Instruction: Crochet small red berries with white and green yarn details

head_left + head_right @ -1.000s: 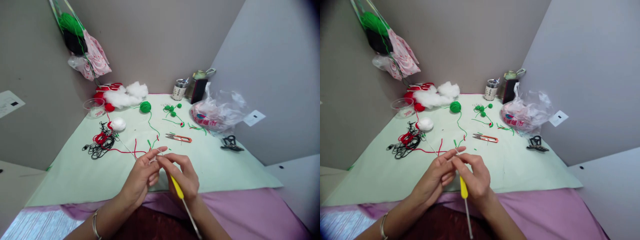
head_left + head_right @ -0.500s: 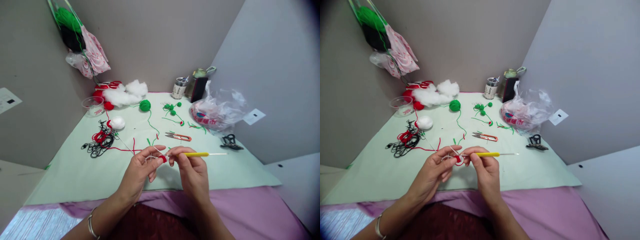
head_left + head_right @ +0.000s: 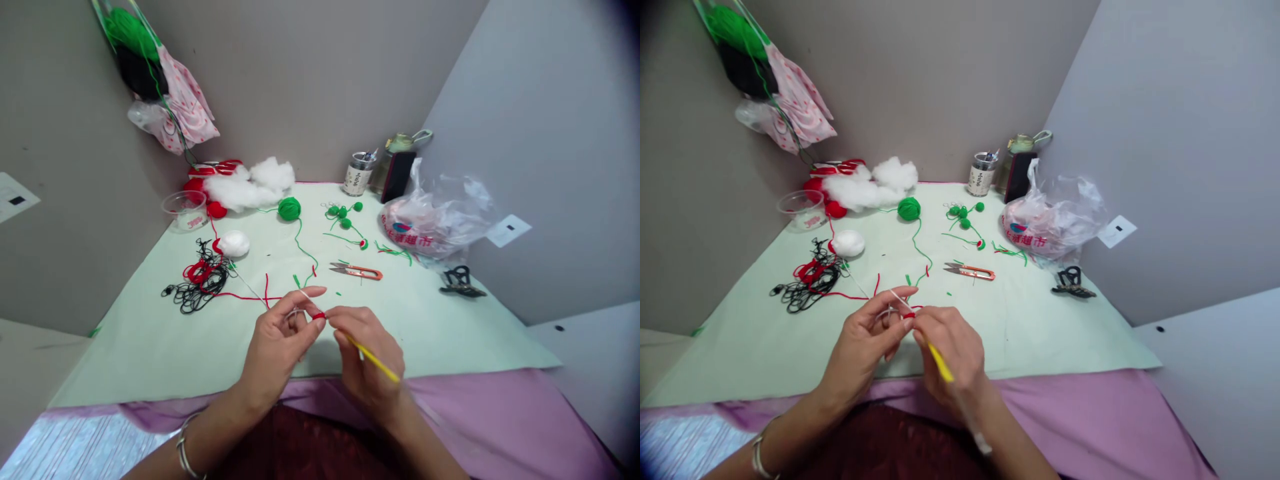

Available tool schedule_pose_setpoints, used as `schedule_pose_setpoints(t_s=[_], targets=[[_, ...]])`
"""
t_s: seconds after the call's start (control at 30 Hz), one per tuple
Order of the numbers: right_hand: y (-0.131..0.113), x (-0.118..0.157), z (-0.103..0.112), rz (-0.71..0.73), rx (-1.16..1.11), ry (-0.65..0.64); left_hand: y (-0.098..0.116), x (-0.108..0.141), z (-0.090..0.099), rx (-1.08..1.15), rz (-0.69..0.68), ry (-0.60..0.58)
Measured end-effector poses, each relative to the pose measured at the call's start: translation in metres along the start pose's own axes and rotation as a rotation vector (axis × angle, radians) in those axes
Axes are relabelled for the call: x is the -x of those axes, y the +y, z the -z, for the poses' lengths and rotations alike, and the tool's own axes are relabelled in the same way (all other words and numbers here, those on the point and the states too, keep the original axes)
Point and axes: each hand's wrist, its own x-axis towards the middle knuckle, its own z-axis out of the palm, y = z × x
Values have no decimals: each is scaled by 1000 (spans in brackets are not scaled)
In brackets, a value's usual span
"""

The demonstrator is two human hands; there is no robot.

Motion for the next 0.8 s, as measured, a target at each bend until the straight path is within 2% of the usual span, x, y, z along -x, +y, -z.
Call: schedule_pose_setpoints(t_s=[0.1, 0.17, 0.23, 0.33, 0.47, 0.7, 0.8], targets=[[2, 5, -4, 50, 124, 24, 3, -1, -3, 198, 138, -45], [1, 4, -3, -52, 19, 53, 6, -3, -3, 341, 249, -96], [0, 1, -1, -212, -178, 106, 9, -4, -2, 417, 288, -110], [-1, -6, 0, -358, -386, 157, 11, -5, -2, 409, 247, -80], [-2, -8, -5, -347, -383, 114, 8, -3, -5, 325, 227, -85], [-1, -2, -2, -432, -425, 192, 8, -3, -2, 260, 155, -8], [1, -2, -1, -475, -564, 212, 10, -2, -3, 255, 143, -16]])
